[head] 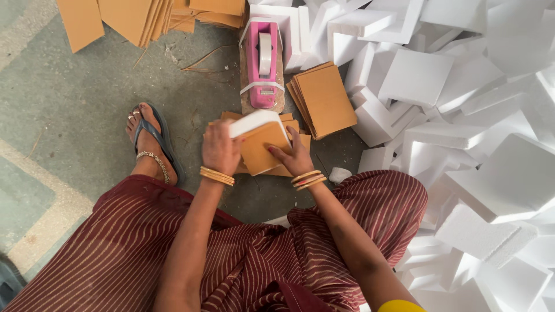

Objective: The person assembles protective cardboard packaging around foam blocks by hand. The person places a foam block onto a cardboard sheet, folds the cardboard around it, and secures it with tape using a tape dispenser.

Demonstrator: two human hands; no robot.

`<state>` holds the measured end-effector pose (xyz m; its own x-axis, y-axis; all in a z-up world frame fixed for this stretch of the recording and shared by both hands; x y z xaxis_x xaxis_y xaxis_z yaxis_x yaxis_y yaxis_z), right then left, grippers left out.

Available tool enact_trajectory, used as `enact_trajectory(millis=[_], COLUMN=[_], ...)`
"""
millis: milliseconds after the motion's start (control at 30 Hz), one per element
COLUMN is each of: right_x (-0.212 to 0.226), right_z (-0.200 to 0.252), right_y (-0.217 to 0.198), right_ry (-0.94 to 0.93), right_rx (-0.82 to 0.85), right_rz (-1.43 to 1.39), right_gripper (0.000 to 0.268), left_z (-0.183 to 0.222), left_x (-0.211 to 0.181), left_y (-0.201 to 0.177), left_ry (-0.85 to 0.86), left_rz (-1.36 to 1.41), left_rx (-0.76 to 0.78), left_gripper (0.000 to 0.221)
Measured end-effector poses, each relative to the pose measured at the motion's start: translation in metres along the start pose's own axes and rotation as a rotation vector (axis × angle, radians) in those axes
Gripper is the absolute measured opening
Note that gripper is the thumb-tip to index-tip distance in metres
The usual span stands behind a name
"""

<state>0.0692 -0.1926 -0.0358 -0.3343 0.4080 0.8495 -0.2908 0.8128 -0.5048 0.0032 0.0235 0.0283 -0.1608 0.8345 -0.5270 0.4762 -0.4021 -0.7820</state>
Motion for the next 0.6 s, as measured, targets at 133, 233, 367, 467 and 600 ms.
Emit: enact_trajectory(millis=[133, 233, 367, 467, 600], right_x=[0.036, 0.094, 0.128, 0.114, 0.090], right_z=[0.013, 0.023, 0.007, -0.019, -0.049], right_y=[-0.012, -0.026, -0.029, -0.024, -0.022], right_ry=[0.108, -0.100, -0.226, -0.235, -0.402], right_rx=[-0.107, 0.002, 0.301, 0.462, 0.519], right_rz=[-0.477, -0.203, 0.352, 0.480, 0.521], right_gripper=[0.084, 0.076, 0.090, 0.084, 0.077], left_z=[0.033, 0.083, 0.149, 0.193, 0.175], left_x=[0.033, 0.060, 0.084, 0.049, -0.011], left_y=[0.017, 0.080, 0.191, 0.216, 0.172], left_ry=[-0.530, -0.740, -1.194, -1.220, -0.659], left_rz=[0.257, 0.748, 2.033, 1.226, 0.719], left_rx=[0.004, -0.048, 0.154, 0.524, 0.939], left_gripper=[0.055, 0.070, 0.061, 0.042, 0.028])
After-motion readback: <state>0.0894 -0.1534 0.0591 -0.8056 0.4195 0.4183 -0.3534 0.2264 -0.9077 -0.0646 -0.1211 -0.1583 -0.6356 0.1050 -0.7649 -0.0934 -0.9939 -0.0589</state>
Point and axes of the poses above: each hand's wrist, its own z-axis away from the middle knuckle, its own y-axis out of the palm, x = y × z, the point moved 4 cm from there along -z, towards the middle knuckle, and after that the axes turned 12 degrees about -y, right-handed, at the moved point
